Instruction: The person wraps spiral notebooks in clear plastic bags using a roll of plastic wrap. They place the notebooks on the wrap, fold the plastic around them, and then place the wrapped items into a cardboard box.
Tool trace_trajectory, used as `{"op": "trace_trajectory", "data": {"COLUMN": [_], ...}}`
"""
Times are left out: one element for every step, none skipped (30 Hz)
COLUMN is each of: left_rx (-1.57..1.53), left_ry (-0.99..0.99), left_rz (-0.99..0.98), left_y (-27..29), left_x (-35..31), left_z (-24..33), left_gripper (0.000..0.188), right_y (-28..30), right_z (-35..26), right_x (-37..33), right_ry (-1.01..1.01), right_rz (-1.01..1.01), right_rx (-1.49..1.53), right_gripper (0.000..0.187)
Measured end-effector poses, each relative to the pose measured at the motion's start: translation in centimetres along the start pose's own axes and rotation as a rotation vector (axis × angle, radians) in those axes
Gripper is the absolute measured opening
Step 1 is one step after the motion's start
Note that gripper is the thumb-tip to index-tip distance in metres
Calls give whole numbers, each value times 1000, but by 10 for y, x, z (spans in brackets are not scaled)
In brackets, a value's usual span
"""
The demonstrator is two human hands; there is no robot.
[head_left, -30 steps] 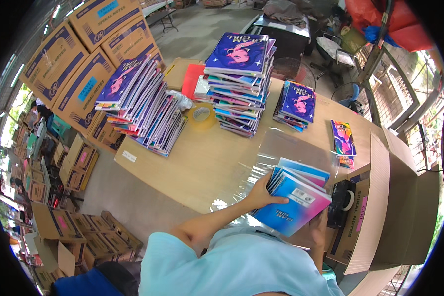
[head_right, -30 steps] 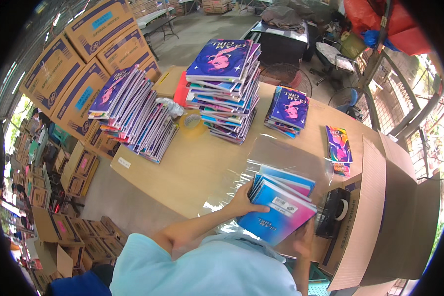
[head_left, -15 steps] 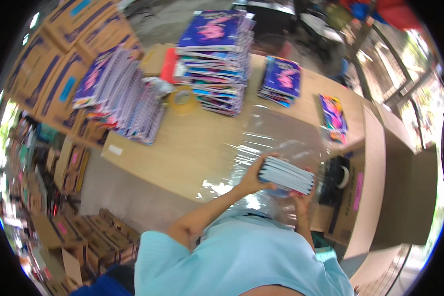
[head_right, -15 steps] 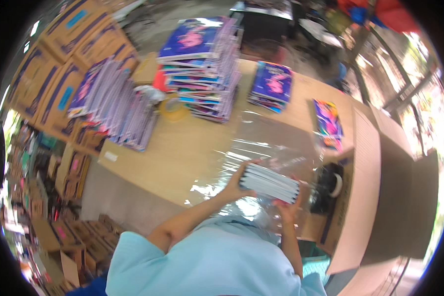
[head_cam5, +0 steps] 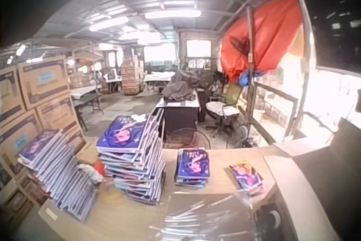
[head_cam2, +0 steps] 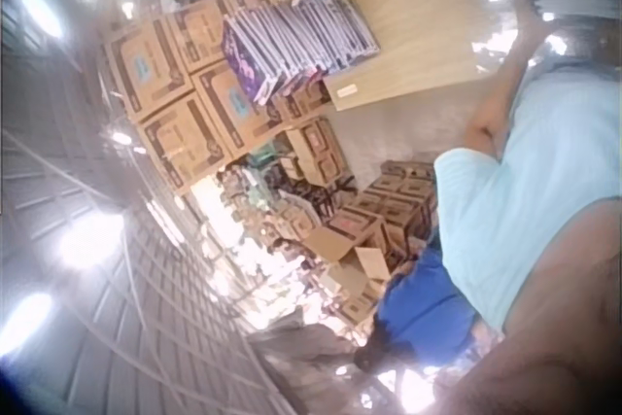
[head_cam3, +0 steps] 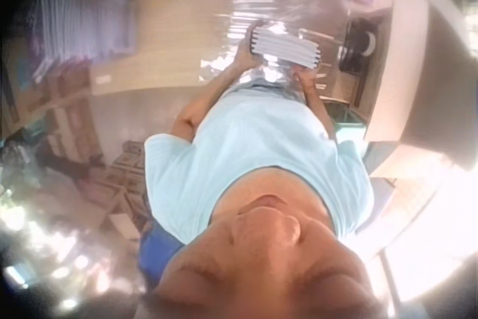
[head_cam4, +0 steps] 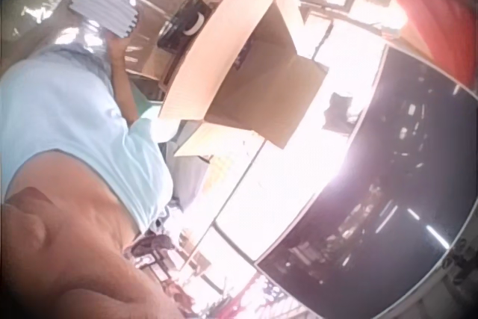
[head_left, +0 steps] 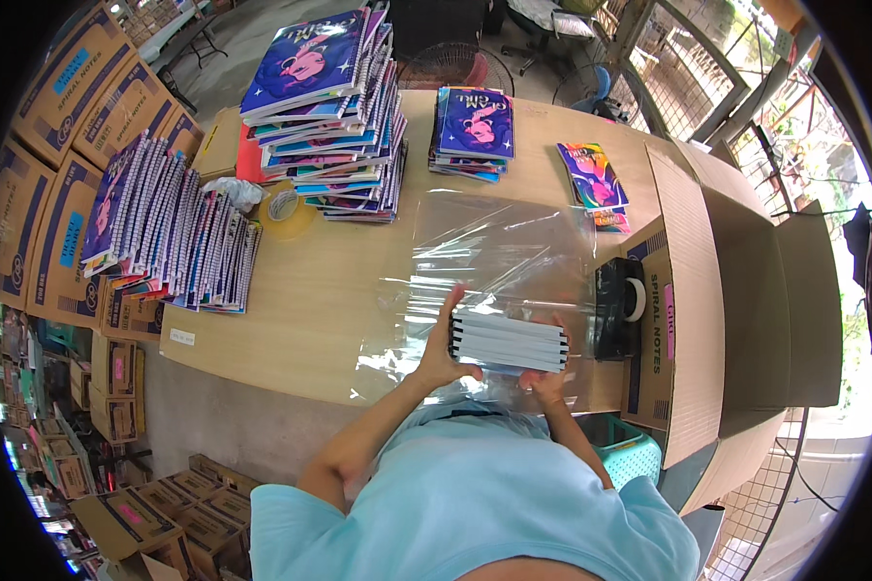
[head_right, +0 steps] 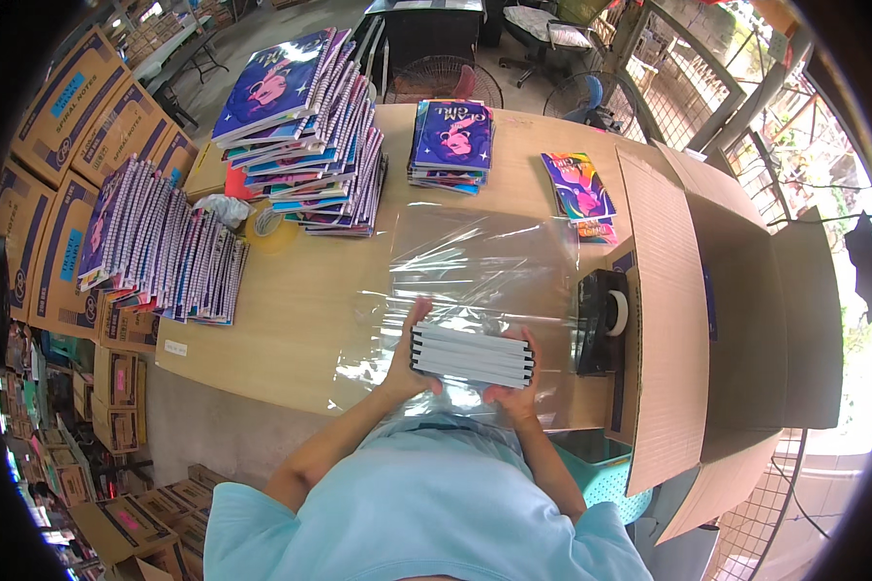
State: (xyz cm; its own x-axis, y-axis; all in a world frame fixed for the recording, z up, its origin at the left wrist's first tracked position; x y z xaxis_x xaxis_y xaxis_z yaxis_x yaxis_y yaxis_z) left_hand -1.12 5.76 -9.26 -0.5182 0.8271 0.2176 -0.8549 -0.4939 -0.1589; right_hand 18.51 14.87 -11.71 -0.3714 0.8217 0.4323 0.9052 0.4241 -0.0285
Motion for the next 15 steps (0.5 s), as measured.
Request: {"op": "trace_trajectory", "data": {"left_rx": [35, 70, 105, 126, 127, 124, 121, 229, 396, 625, 852, 974, 1094, 1212, 1199], "left_ry": [132, 263, 397, 347, 292, 237, 181, 29, -114, -201, -286, -284, -285, -289, -220], "left_rz": [-96, -191, -277, -329, -305, -288, -270, -232, -188, -198, -213, -328, -438, -554, -647], "left_y": [-4, -8, -10, -11, -7, -7, -5, 3, 5, -5, -17, -34, -53, -66, -68], "left_x": [1, 1, -1, -1, -2, 0, 1, -3, 4, 9, 13, 15, 17, 18, 21], "left_z": [-10, -20, -28, -31, -28, -14, -4, -6, 20, 55, 87, 101, 110, 109, 101], "left_gripper": [135, 139, 143, 153, 154, 155, 157, 157, 154, 152, 149, 149, 148, 148, 146], "right_y": [3, 8, 5, 3, 1, 0, 3, 9, 13, 14, 13, 10, 7, 5, 5], "right_z": [9, 22, 22, 20, 16, 10, 14, 24, 30, 31, 30, 30, 29, 29, 29], "right_x": [-3, -6, -3, -3, -4, -2, -5, -12, -10, -9, -11, -12, -10, -8, -5], "right_ry": [-20, -41, -64, -83, -101, -118, -88, -57, -15, -29, -50, -68, -68, -68, -61], "right_rz": [20, 38, 50, 69, 87, 111, 59, 7, -38, -14, 16, 33, 28, 30, 31], "right_rx": [-8, -15, -20, 41, 102, 159, 127, 95, 60, 60, 56, 57, 92, 126, 165], "right_gripper": [112, 114, 116, 116, 117, 117, 116, 115, 114, 113, 113, 113, 114, 114, 114]}}
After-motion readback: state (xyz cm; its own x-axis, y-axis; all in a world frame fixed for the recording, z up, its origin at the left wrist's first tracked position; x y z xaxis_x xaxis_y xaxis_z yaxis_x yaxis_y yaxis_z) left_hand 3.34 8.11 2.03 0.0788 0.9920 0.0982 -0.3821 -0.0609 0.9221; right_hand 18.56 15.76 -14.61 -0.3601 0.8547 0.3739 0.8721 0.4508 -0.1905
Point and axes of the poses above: each hand's wrist, its own x-axis towards the middle knuckle, its own y-axis out of the back of the hand, z = x × y, the point moved 7 cm from there along x, towards the middle knuckle, and after that the axes turned 8 degrees about y, right-handed, at the moved point
